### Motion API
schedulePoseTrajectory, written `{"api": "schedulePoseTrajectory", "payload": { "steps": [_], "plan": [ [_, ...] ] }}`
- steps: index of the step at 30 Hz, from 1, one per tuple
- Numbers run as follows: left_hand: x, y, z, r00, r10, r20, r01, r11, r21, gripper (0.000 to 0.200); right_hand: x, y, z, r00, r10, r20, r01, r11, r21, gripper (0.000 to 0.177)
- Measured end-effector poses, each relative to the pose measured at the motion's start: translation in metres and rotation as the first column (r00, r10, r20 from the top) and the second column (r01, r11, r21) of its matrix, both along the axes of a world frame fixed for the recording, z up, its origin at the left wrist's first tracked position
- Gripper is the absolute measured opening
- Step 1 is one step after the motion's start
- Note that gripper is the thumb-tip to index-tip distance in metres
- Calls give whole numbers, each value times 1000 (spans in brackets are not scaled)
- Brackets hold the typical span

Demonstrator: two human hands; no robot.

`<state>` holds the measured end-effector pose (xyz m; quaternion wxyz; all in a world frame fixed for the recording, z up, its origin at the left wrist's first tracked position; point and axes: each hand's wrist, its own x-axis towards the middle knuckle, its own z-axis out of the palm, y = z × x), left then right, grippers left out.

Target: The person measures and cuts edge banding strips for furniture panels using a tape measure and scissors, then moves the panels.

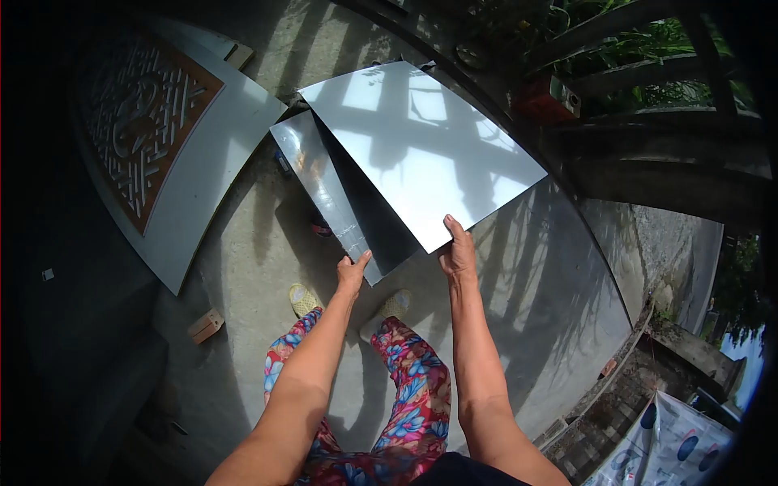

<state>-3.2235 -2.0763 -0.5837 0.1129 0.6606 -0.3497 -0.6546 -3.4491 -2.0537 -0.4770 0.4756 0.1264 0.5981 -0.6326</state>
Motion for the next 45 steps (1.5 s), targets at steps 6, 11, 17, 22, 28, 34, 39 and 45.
{"api": "schedulePoseTrajectory", "payload": {
  "steps": [6,11,17,22,28,34,39,45],
  "plan": [
    [-40,-21,144,995,16,103,21,938,-346,31,-72,-53,190,997,-75,16,76,984,-159,24],
    [-35,-30,223,930,-82,359,277,798,-535,28,-84,3,278,995,-103,-11,100,983,-156,26],
    [-24,-40,307,827,-192,529,496,693,-524,23,-85,105,341,970,-186,-155,187,982,-7,31],
    [-11,-33,312,749,-282,600,621,615,-486,22,-84,166,354,954,-8,-300,88,964,252,34],
    [-18,5,303,635,-428,644,753,528,-392,27,-92,201,312,946,141,-293,51,827,560,36],
    [-46,26,295,588,-478,652,792,502,-347,33,-65,226,234,915,377,-144,-166,678,716,27],
    [-53,44,296,517,-517,682,837,472,-276,35,-52,239,232,856,507,-101,-254,583,771,26],
    [-47,54,296,445,-530,722,875,430,-223,34,-65,260,230,821,557,-122,-266,563,782,25]
  ]
}}
